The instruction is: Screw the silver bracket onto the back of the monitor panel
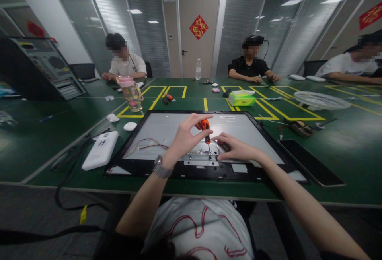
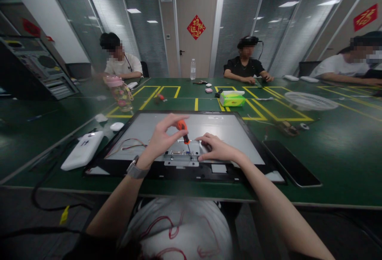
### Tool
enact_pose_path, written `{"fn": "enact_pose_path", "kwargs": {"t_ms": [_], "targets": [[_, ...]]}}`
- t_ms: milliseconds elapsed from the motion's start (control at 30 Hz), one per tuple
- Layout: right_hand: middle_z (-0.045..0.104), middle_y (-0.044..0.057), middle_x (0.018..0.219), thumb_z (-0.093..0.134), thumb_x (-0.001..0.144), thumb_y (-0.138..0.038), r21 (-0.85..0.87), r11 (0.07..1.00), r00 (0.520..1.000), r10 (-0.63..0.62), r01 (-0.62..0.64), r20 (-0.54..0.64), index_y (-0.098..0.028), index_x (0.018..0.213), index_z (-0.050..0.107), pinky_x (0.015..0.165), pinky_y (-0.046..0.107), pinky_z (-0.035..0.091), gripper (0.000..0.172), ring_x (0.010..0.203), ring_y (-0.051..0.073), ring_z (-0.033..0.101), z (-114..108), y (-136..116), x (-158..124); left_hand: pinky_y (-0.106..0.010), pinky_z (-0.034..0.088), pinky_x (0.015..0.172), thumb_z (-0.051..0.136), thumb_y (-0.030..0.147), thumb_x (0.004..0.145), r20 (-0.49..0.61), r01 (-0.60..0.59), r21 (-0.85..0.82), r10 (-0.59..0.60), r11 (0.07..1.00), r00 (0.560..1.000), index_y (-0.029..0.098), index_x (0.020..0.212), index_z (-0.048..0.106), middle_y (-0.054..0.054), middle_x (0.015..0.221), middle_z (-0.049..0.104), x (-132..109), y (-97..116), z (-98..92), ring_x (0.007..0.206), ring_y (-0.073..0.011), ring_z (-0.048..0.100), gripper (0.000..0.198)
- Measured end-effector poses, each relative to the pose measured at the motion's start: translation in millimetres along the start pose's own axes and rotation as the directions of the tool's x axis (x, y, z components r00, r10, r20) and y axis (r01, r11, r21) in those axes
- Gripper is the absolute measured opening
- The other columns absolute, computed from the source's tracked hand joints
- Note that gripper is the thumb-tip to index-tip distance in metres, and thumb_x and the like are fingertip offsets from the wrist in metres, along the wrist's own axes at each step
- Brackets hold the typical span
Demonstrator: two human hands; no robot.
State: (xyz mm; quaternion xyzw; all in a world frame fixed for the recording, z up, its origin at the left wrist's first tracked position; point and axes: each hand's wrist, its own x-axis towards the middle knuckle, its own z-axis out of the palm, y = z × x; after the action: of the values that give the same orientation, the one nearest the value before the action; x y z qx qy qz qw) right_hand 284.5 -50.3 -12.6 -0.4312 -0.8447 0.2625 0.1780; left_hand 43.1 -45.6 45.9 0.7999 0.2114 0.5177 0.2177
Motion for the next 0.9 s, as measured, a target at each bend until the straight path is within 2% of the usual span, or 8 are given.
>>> {"fn": "enact_pose_path", "kwargs": {"t_ms": [167,333,433,500,667,733,833,900], "targets": [[0.05,0.005,0.1,0.071,0.075,-0.06,0.001,1.0,1.0,0.004,-0.004,-0.002,-0.024,0.13,0.056,0.081,0.036,0.046,0.068,0.092,0.024,0.051,0.0,-0.3,-0.4,-0.032,0.054,0.085,0.051,0.023,0.095,0.116,0.019,-0.15,-0.002,0.989,0.993,0.025,0.133,0.057,-0.009,0.113,0.066,-0.5,1.5,0.8,0.101,-0.0173,0.063,0.039],[0.049,0.005,0.1,0.071,0.076,-0.059,-0.001,1.0,1.0,0.002,-0.002,0.003,-0.025,0.133,0.053,0.081,0.036,0.046,0.069,0.09,0.023,0.051,0.4,0.0,-0.9,-0.032,0.054,0.083,0.064,0.026,0.088,0.024,0.003,0.017,-0.003,1.0,1.0,0.025,0.122,0.064,-0.004,0.097,0.064,-0.8,-0.1,3.0,0.088,-0.0151,0.06,0.034],[0.049,0.004,0.098,0.071,0.077,-0.059,-0.008,1.0,1.0,-0.006,0.006,0.006,-0.024,0.131,0.054,0.08,0.036,0.046,0.067,0.089,0.023,0.051,0.5,1.3,-0.4,-0.032,0.054,0.085,0.053,0.024,0.093,0.108,0.005,-0.074,0.003,0.997,0.994,0.025,0.132,0.056,-0.007,0.109,0.064,-1.0,-1.5,3.9,0.097,-0.0163,0.062,0.039],[0.049,0.004,0.098,0.071,0.077,-0.06,-0.01,1.0,1.0,-0.011,0.011,0.005,-0.024,0.131,0.055,0.079,0.035,0.046,0.067,0.089,0.023,0.051,0.6,2.3,-0.1,-0.03,0.054,0.085,0.053,0.018,0.092,0.117,0.01,-0.111,0.003,0.994,0.993,0.025,0.134,0.054,-0.007,0.11,0.064,-1.5,-2.7,5.2,0.098,-0.0157,0.063,0.042],[0.05,0.004,0.099,0.072,0.076,-0.059,-0.009,1.0,1.0,0.0,0.0,0.005,-0.025,0.134,0.053,0.082,0.037,0.046,0.07,0.09,0.023,0.051,1.2,2.9,0.2,-0.029,0.053,0.081,0.066,0.02,0.086,-0.043,-0.069,0.148,0.077,0.986,0.996,0.022,0.12,0.062,-0.003,0.095,0.066,-2.6,-3.5,10.4,0.083,-0.0136,0.061,0.035],[0.05,0.005,0.099,0.071,0.076,-0.058,-0.014,1.0,1.0,-0.001,0.001,0.003,-0.024,0.134,0.052,0.083,0.037,0.046,0.07,0.091,0.023,0.051,1.4,2.7,0.1,-0.029,0.052,0.081,0.064,0.02,0.087,-0.022,-0.106,0.16,0.111,0.981,0.994,0.022,0.123,0.06,-0.004,0.098,0.067,-2.8,-1.3,11.2,0.086,-0.0143,0.061,0.036],[0.05,0.005,0.1,0.071,0.077,-0.058,-0.014,1.0,1.0,-0.015,0.015,0.001,-0.023,0.132,0.053,0.081,0.036,0.046,0.068,0.09,0.023,0.051,1.3,2.3,-0.2,-0.028,0.052,0.081,0.057,0.013,0.089,0.04,-0.112,0.091,0.108,0.99,0.993,0.023,0.129,0.056,-0.004,0.103,0.066,-3.3,1.7,10.7,0.089,-0.0137,0.061,0.041],[0.05,0.005,0.099,0.071,0.077,-0.058,-0.007,1.0,1.0,-0.019,0.019,0.0,-0.023,0.132,0.053,0.08,0.036,0.046,0.068,0.089,0.023,0.051,1.1,2.0,-0.4,-0.027,0.051,0.079,0.06,0.014,0.088,0.022,-0.118,0.119,0.116,0.986,0.993,0.022,0.127,0.057,-0.004,0.099,0.066,-4.1,1.5,10.4,0.084,-0.0131,0.06,0.039]]}}
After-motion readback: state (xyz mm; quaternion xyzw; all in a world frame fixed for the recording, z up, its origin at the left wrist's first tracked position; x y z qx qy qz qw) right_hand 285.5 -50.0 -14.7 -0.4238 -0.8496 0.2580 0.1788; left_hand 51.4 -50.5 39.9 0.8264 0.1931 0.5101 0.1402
